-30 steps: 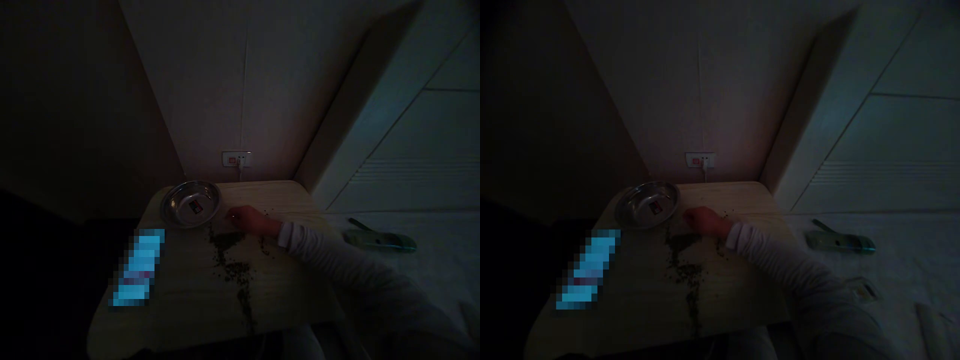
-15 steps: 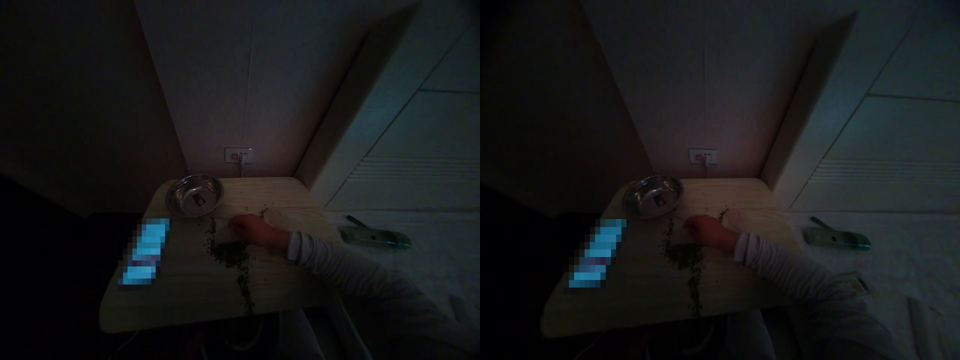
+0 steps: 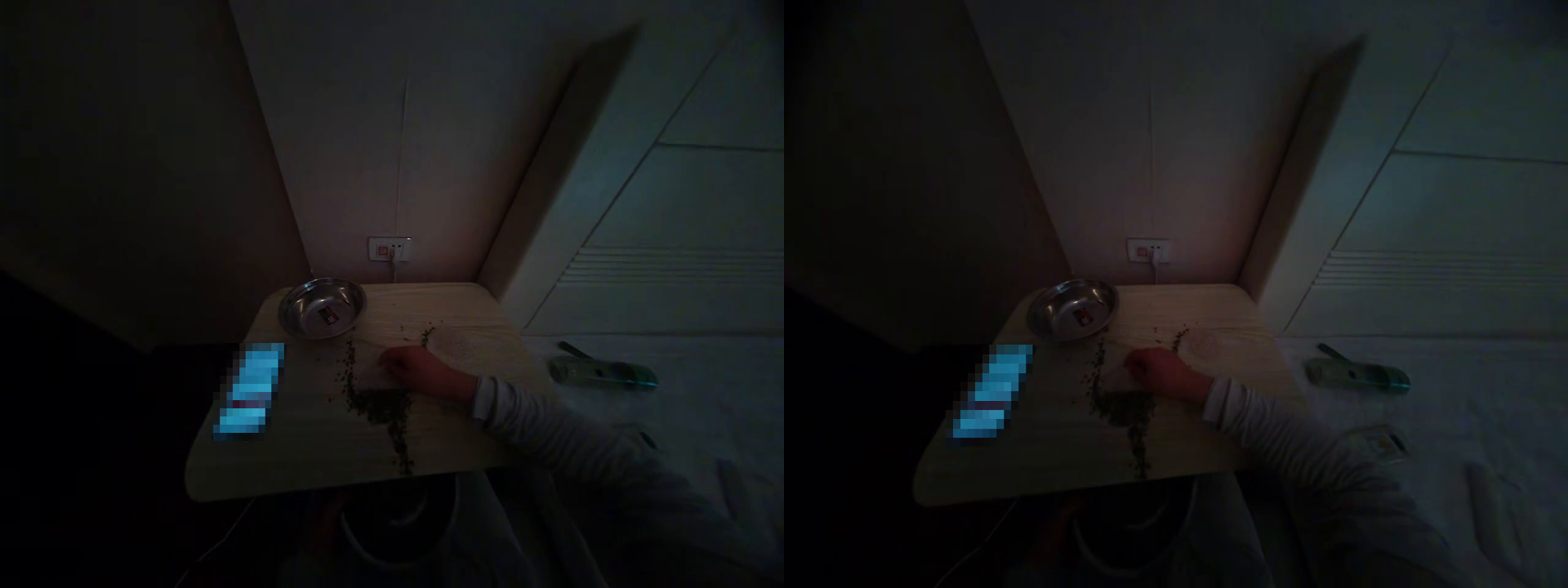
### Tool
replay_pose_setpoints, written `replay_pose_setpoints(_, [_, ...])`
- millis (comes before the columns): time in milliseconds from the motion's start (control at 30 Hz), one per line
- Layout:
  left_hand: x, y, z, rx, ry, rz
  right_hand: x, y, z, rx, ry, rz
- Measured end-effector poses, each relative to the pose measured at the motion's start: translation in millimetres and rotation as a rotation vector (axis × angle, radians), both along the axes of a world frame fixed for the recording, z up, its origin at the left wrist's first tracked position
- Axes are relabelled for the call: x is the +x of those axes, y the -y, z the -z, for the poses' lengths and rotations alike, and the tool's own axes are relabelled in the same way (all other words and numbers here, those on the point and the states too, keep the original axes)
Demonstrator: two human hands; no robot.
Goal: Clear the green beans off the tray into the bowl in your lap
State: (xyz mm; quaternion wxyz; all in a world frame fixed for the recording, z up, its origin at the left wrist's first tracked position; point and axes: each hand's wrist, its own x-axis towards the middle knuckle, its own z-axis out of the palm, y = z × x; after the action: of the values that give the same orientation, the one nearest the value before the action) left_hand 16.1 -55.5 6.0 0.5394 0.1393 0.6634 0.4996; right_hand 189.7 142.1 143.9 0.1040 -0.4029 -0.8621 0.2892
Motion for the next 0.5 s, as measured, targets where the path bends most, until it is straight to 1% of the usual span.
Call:
replay_pose_setpoints(133, [-3, -12, 4.3, 0.064, 0.008, 0.025, 1, 5, 0.8, 0.037, 0.003, 0.027])
replay_pose_setpoints(300, [-8, -25, 10.1, 0.127, 0.011, 0.040, 3, 9, 0.7, 0.094, -0.001, 0.026])
replay_pose_setpoints(400, [-7, -29, 5.2, 0.162, 0.017, 0.048, 5, 12, -0.4, 0.132, 0.004, 0.054])
replay_pose_setpoints(500, [-2, -33, -6.2, 0.180, 0.062, 0.046, 7, 20, -4.3, 0.180, 0.042, 0.073])
